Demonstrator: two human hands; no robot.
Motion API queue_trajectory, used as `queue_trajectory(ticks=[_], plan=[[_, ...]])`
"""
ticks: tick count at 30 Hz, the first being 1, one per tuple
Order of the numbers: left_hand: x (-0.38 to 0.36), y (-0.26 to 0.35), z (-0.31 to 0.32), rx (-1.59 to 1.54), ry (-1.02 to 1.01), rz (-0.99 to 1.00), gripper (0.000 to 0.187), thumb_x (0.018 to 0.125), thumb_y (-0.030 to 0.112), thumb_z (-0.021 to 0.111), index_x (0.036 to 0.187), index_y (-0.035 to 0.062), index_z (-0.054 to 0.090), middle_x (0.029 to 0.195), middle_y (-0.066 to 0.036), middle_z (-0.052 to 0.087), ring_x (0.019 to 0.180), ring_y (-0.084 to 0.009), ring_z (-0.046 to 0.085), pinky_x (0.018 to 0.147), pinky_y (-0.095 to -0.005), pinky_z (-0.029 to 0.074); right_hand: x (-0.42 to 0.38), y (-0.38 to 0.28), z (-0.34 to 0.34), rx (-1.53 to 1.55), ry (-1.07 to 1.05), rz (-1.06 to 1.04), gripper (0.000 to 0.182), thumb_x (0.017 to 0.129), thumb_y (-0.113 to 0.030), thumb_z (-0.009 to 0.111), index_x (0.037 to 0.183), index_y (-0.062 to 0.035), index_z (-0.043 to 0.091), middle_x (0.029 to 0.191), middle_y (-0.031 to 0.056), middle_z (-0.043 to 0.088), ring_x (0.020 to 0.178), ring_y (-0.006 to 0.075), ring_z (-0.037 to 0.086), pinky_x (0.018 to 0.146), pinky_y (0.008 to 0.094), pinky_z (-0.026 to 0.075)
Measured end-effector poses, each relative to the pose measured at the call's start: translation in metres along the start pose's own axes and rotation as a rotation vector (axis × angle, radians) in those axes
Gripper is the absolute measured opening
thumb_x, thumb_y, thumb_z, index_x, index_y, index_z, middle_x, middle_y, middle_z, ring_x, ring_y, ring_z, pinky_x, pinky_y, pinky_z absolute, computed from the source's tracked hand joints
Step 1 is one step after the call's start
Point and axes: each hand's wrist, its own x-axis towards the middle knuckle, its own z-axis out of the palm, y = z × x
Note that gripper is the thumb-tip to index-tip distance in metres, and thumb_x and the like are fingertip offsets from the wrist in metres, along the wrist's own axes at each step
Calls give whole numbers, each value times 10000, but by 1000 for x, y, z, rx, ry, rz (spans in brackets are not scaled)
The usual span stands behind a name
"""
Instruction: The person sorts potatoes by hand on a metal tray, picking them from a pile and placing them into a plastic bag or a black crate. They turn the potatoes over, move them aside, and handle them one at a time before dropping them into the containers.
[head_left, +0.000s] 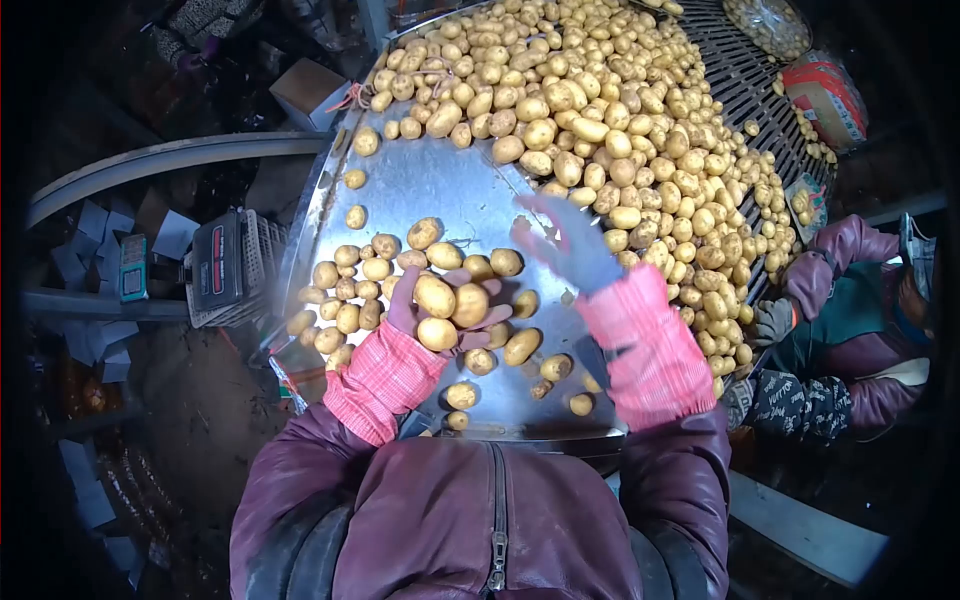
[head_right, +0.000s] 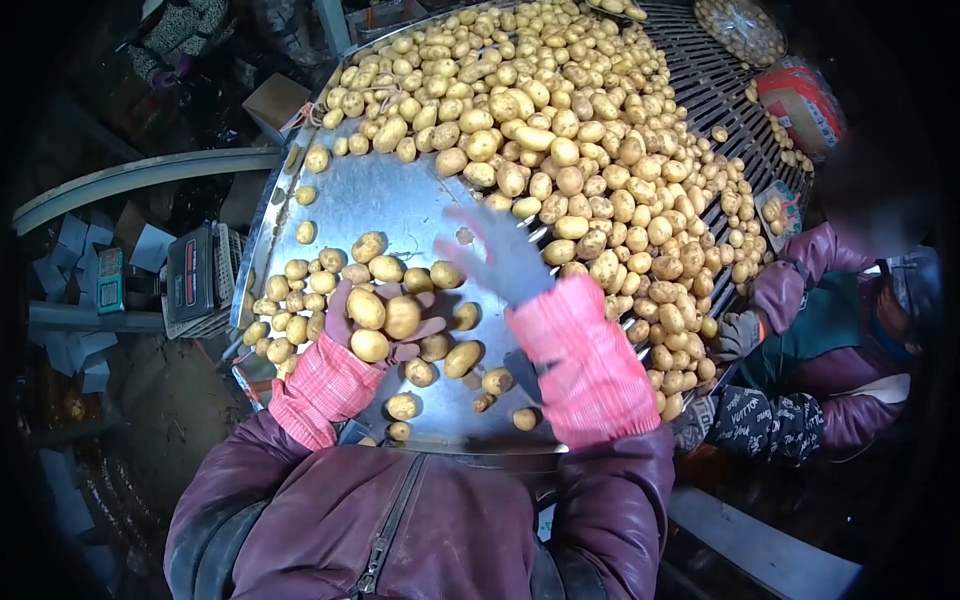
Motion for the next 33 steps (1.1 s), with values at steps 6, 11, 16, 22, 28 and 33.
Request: queue_trajectory(ticks=[6,11,16,22,28,33], plan=[[3,-7,-5,320,208,57,773,920,686,269,1144,3,555,1077,-255,614,912,-415,637,680,-477,532,40,84,34,-689,200,85,324,794,-237,646,1099,-136,609,996,117,556,929,332,555,790,467,462],[1,-5,-8,335,51,88,632,938,572,351,1126,7,563,1054,-197,598,900,-382,632,654,-419,528,25,77,22,-535,171,-11,246,777,-159,637,1023,-160,619,987,115,562,942,327,550,797,460,464],[-3,-5,7,199,-123,-122,624,942,537,372,1312,49,492,1118,-176,592,903,-338,627,648,-379,504,-21,14,14,-42,106,-89,329,794,-213,669,1117,-165,627,1038,136,598,978,346,572,867,450,471],[-12,-10,13,310,-59,-132,490,987,329,406,1382,40,425,1233,-186,586,1046,-295,609,793,-372,540,-44,15,-26,-323,254,-95,539,770,-396,733,1238,-160,603,1146,170,597,1030,362,575,896,460,464],[-20,-9,32,918,-120,2,362,985,158,468,1310,1,487,1141,-133,635,969,-211,643,776,-311,552,-91,113,-33,-698,248,245,628,789,-469,673,1330,-186,527,1395,224,424,1164,398,482,968,517,377],[-19,-14,13,1227,-105,119,357,958,268,488,1237,54,549,1117,-109,629,928,-209,632,705,-288,534,-127,57,-24,-807,89,98,597,765,-365,685,1316,-218,507,1468,223,343,1186,399,465,947,515,396]])
